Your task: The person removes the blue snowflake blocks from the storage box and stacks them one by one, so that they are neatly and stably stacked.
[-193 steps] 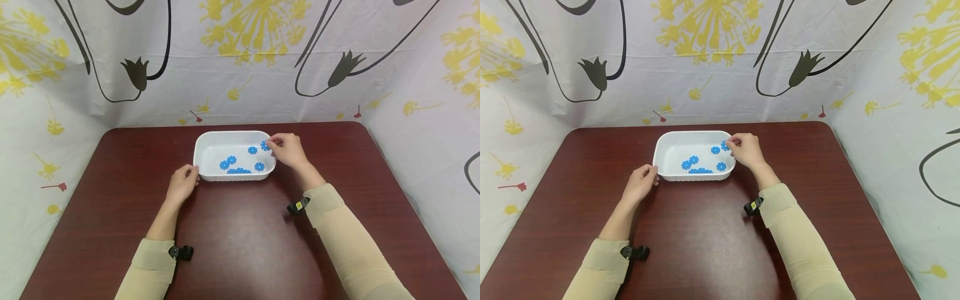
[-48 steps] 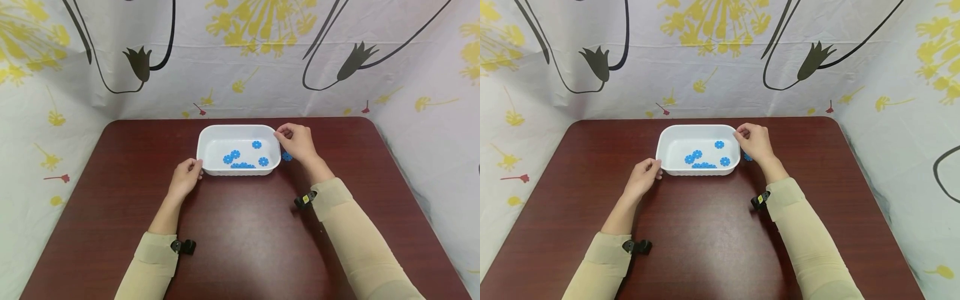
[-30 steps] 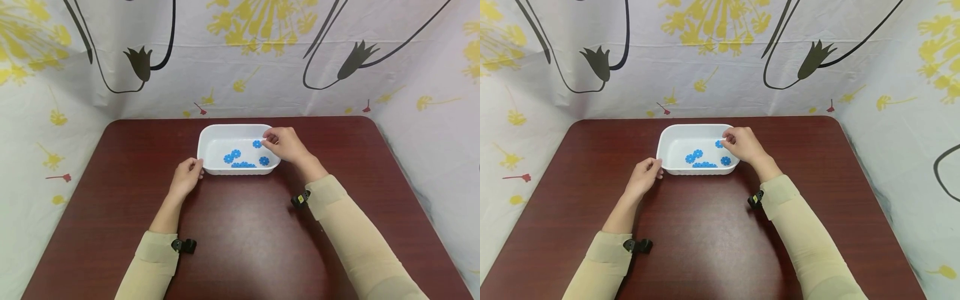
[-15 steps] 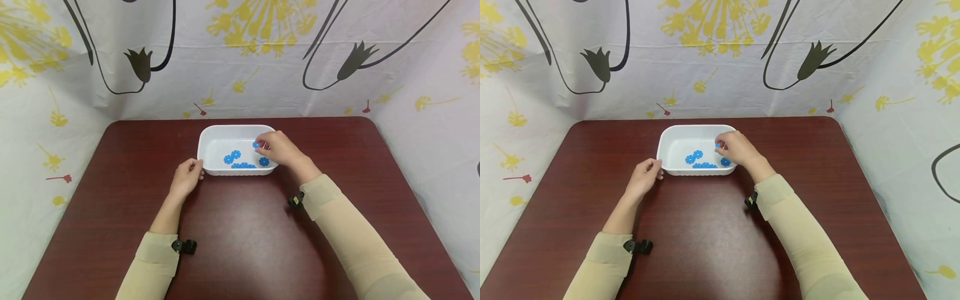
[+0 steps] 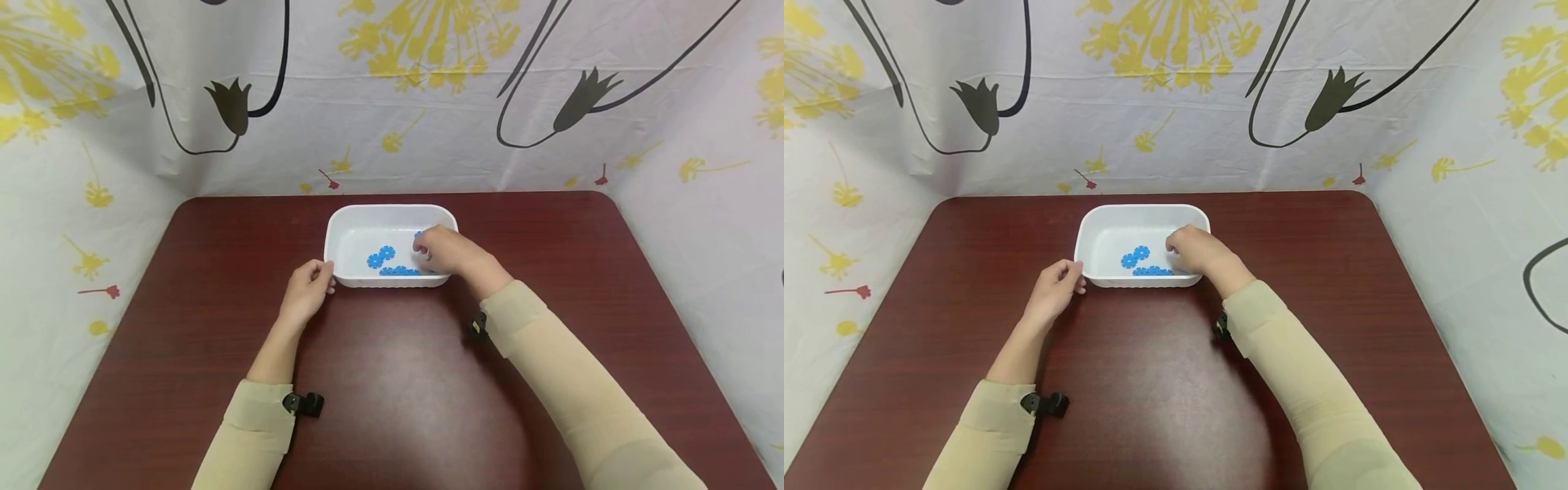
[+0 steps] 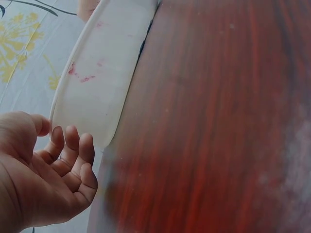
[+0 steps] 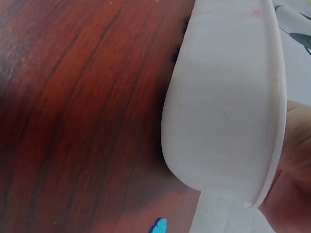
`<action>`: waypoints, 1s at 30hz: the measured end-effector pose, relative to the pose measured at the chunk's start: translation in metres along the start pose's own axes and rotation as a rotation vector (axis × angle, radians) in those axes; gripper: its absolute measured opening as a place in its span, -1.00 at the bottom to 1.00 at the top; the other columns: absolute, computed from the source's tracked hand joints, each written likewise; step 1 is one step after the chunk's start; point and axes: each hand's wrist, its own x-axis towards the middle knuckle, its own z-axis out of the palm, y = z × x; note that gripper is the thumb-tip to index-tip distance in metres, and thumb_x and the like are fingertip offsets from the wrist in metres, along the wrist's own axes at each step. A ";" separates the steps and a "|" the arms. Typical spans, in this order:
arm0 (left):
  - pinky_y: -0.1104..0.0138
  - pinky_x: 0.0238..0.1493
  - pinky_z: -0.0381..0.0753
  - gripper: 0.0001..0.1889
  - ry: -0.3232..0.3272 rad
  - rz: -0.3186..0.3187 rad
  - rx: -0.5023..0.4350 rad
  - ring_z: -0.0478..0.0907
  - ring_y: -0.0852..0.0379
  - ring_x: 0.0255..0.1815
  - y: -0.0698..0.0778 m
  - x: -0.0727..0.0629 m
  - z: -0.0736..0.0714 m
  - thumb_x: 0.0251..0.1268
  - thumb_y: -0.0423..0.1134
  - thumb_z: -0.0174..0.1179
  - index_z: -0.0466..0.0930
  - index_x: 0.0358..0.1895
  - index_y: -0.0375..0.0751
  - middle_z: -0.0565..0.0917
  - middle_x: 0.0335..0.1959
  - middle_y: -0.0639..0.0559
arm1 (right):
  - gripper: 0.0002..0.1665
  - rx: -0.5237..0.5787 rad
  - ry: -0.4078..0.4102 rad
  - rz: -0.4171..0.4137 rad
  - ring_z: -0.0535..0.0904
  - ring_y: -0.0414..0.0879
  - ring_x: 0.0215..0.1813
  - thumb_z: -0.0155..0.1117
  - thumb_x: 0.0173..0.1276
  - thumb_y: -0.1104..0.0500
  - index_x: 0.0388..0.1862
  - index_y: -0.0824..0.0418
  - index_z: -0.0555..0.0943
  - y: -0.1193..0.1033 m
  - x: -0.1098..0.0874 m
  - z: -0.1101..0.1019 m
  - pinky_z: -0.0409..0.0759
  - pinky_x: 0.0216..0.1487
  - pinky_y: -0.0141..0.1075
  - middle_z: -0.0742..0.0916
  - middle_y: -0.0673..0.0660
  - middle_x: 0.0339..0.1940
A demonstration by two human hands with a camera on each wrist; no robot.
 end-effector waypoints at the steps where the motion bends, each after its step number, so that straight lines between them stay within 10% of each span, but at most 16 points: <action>1: 0.36 -0.25 0.57 -0.65 0.000 -0.001 -0.002 0.64 0.04 -0.34 0.000 0.000 0.000 0.59 -0.06 0.04 0.62 -0.14 -0.32 0.66 -0.36 -0.09 | -0.73 -0.011 -0.022 0.016 0.63 0.05 -0.14 0.40 0.21 0.37 -0.08 0.36 0.71 -0.001 0.001 0.000 0.60 0.02 -0.09 0.75 0.21 -0.20; 30: 0.34 -0.25 0.60 -0.65 -0.003 0.001 0.000 0.63 0.08 -0.36 0.000 0.000 0.000 0.58 -0.06 0.04 0.61 -0.11 -0.34 0.66 -0.35 -0.10 | -0.75 -0.142 -0.188 0.167 0.51 0.05 -0.14 0.34 0.21 0.39 -0.11 0.26 0.64 -0.006 0.007 -0.001 0.54 0.00 -0.11 0.69 0.20 -0.12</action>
